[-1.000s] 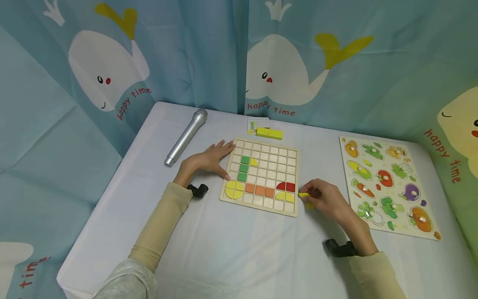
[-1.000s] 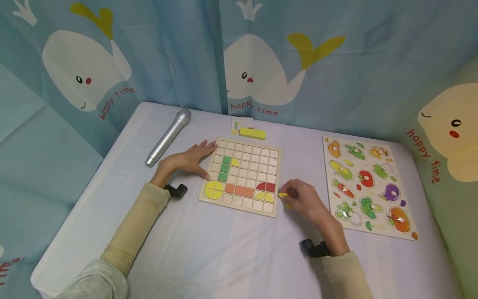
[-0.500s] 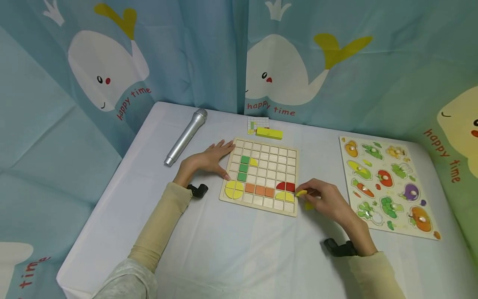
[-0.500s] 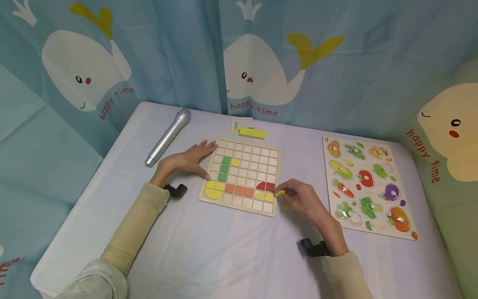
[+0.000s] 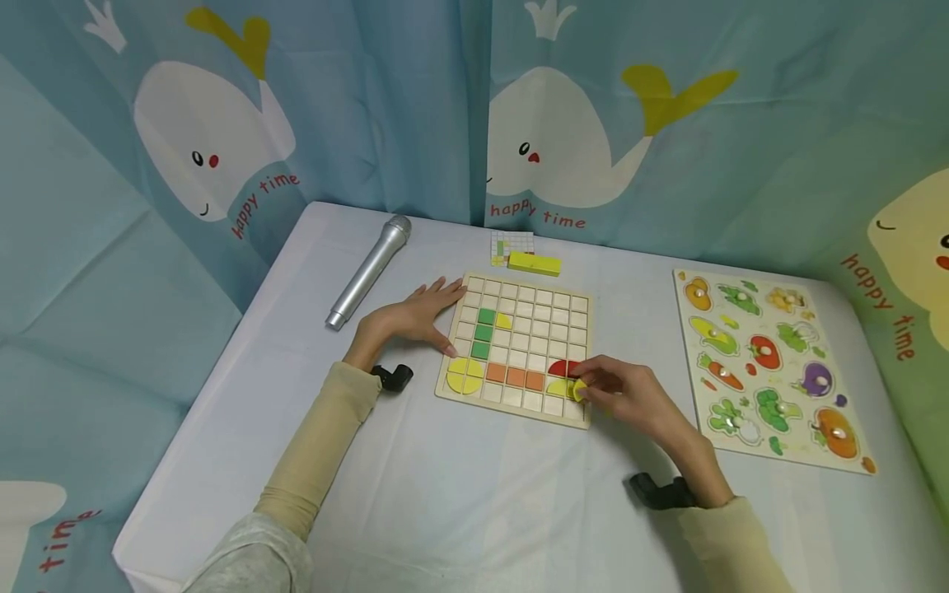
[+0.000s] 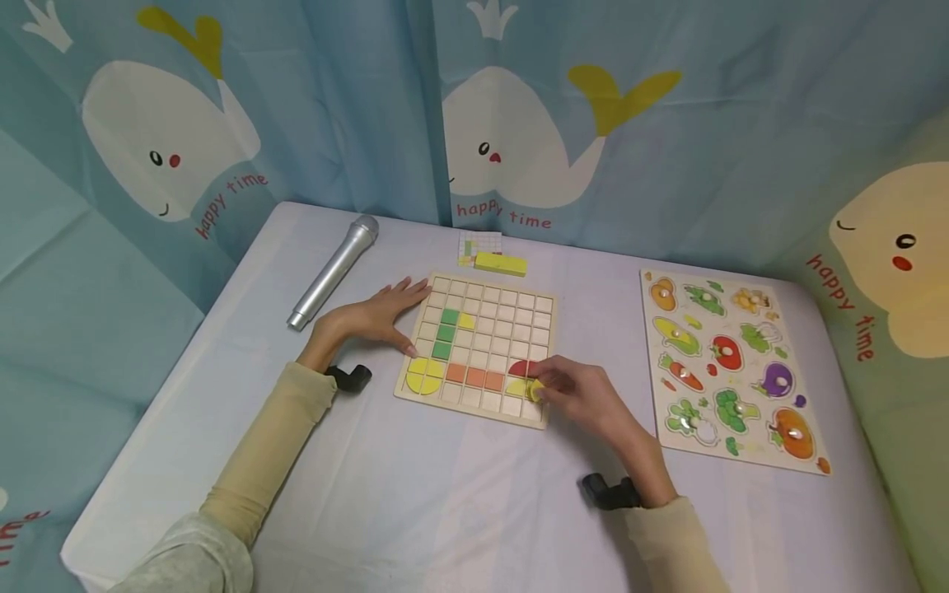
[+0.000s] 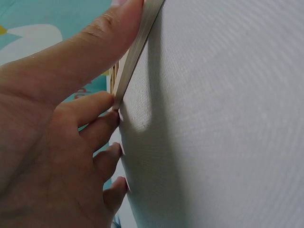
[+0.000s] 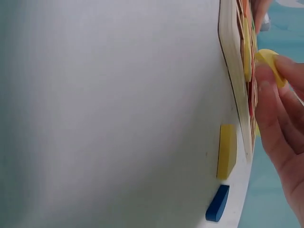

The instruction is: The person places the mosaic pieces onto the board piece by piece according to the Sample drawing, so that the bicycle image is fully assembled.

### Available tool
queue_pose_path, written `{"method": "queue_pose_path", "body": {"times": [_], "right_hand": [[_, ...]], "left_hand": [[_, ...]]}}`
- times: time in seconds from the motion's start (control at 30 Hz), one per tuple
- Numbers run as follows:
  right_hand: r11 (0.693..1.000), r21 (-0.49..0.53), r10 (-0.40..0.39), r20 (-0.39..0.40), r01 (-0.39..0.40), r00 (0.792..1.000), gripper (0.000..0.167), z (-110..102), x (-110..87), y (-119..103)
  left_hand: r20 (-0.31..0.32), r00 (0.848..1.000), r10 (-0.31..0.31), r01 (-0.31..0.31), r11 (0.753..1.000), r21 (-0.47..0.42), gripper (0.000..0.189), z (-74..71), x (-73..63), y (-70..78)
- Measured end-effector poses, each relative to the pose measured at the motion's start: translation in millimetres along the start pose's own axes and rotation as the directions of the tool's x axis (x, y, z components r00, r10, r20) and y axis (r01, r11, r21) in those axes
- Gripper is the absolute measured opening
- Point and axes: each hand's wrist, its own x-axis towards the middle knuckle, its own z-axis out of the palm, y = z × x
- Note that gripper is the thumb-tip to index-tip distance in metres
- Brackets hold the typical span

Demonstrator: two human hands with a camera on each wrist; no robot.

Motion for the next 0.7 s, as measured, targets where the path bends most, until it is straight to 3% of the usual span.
{"method": "queue_pose_path", "body": {"times": [0.4,0.7], "right_hand": [[1.000,0.005,0.008,0.016,-0.008,1.000,0.013,14,5.1,-8],[1.000,0.014,-0.005,0.038,0.005,0.999,0.018,16,7.1,-12]], "left_hand": [[0.007,1.000,0.008,-0.008,1.000,-0.010,0.117,-0.7,-0.7,-0.7],[0.005,1.000,0.003,-0.003,1.000,-0.002,0.119,-0.6,0.4,-1.0]]}}
